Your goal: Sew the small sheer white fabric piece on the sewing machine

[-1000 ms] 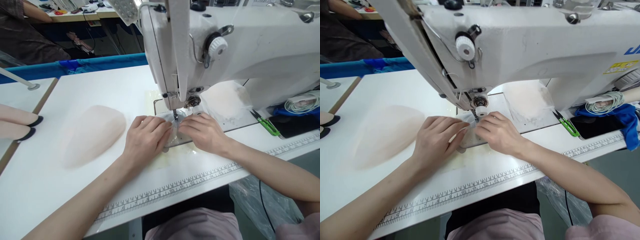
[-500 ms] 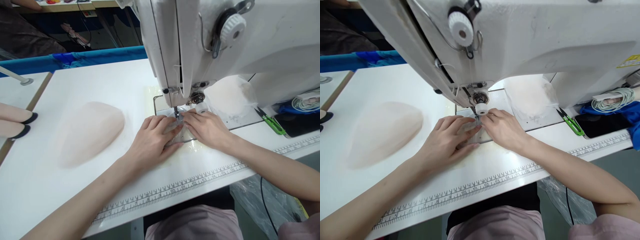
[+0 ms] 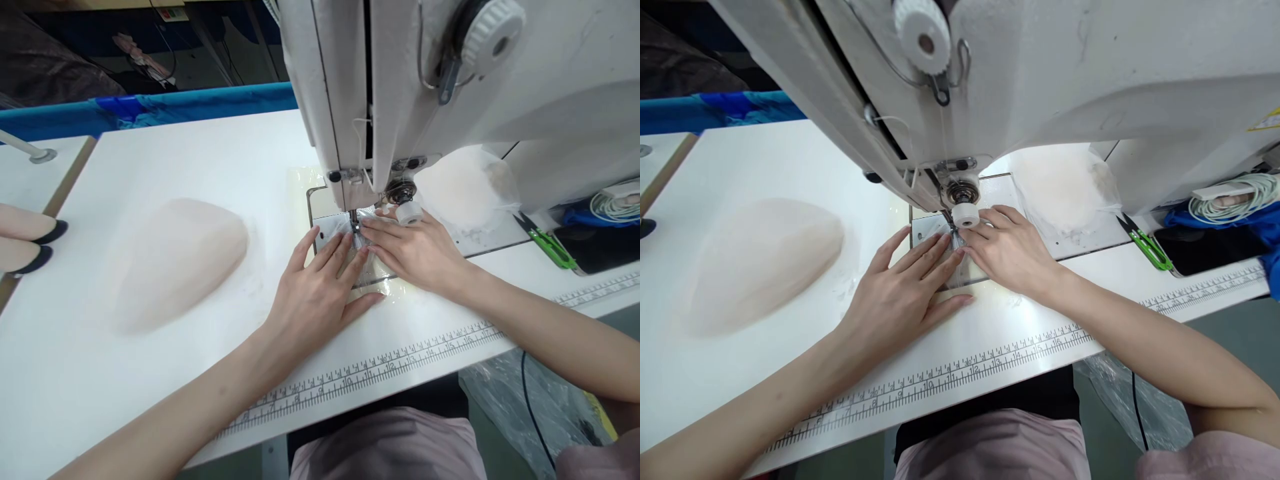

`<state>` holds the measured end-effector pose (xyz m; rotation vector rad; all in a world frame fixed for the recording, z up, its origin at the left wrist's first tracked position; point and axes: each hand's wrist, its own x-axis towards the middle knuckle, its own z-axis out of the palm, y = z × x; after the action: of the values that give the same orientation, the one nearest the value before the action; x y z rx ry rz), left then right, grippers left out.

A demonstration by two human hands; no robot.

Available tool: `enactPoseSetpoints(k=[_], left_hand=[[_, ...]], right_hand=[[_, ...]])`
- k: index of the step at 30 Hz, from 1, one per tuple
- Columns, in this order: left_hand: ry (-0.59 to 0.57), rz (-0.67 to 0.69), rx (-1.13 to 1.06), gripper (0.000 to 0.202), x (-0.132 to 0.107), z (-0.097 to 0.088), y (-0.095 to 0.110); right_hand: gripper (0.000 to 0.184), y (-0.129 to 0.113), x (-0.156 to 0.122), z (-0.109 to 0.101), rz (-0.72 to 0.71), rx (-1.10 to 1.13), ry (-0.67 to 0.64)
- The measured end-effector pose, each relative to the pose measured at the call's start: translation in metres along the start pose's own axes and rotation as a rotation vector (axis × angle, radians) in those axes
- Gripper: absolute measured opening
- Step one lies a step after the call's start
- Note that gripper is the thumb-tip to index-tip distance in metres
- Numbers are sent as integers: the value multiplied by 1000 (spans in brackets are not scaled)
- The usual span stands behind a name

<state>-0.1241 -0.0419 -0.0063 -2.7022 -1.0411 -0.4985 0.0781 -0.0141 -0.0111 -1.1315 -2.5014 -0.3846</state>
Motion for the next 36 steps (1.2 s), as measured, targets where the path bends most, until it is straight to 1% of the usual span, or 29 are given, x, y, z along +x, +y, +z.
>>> enactPoseSetpoints(k=[6,14,18,20,22,24,26,27,28,30,31,33,35,36], left_hand=[[-3,-3,14,56,-1,1,-1],[10,-13,23,57,0,3,0],[14,-23,11,60,-2,3,-2],[33,23,-15,64,-3,0,-6],[47,121,-46,65,-5,-4,-13],[56,213,-53,59,-7,-9,-19],[74,245,-30,40,-8,-11,-23],[87,248,-13,30,-9,-11,-24],[103,249,1,22,-9,-11,-24],[131,243,16,15,-9,-9,-23],[143,239,11,14,-9,-9,-22],[154,235,-23,20,-8,-8,-21],[147,243,-47,28,-7,-8,-20],[144,252,-43,28,-7,-9,-20]], right_hand=[[31,0,0,-1,2,-2,-26],[33,-1,0,0,1,8,-21],[30,-1,-2,-2,-31,46,24],[26,-2,-4,-6,-72,83,73],[24,-3,-6,-9,-129,130,109],[21,-3,-9,-13,-185,181,113],[20,-3,-11,-15,-225,238,98],[25,-3,-12,-16,-238,262,90],[34,-3,-13,-16,-247,280,84],[50,-2,-14,-15,-253,284,72],[53,-3,-14,-15,-252,269,61],[47,-3,-13,-14,-253,221,33],[35,-4,-13,-14,-272,173,15],[28,-4,-13,-14,-287,154,15]])
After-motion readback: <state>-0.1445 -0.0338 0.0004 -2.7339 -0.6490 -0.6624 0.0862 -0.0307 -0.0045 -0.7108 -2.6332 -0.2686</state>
